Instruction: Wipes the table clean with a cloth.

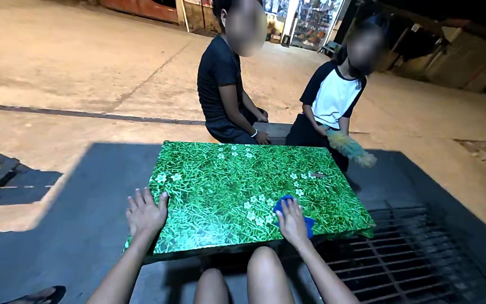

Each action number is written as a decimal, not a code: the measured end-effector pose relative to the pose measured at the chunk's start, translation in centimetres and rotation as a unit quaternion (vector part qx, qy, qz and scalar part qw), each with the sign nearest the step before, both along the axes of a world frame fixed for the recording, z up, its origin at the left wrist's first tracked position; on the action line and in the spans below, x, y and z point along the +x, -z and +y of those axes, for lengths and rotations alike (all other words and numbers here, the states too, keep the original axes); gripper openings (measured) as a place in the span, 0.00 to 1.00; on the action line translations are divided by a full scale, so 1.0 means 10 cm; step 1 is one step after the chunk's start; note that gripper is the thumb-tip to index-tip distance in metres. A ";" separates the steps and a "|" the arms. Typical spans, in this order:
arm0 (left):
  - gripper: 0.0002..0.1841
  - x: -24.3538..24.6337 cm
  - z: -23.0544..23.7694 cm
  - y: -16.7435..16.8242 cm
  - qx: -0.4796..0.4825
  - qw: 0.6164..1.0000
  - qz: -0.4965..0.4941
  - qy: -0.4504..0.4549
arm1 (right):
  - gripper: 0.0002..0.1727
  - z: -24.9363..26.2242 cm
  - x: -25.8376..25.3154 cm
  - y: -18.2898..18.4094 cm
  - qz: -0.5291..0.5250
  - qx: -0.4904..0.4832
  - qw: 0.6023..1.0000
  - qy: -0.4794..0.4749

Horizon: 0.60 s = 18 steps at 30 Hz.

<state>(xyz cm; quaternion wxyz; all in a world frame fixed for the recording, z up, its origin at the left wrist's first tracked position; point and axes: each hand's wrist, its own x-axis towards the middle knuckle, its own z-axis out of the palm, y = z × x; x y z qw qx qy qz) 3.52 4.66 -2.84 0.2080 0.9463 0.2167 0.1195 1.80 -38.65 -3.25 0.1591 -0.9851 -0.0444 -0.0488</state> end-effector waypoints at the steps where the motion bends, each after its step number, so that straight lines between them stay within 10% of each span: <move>1: 0.45 0.00 0.00 0.00 0.009 1.000 0.000 0.001 | 0.34 0.13 0.15 -0.06 0.019 -0.011 1.000 -0.016; 11: 0.33 0.26 -1.07 -0.27 0.068 0.952 -0.014 0.297 | 0.32 0.93 1.80 -0.30 0.021 0.019 0.999 -0.030; 18: 0.45 0.53 -2.00 -0.07 0.042 0.951 0.066 0.299 | 0.31 0.89 2.39 -0.40 0.036 0.014 0.999 -0.009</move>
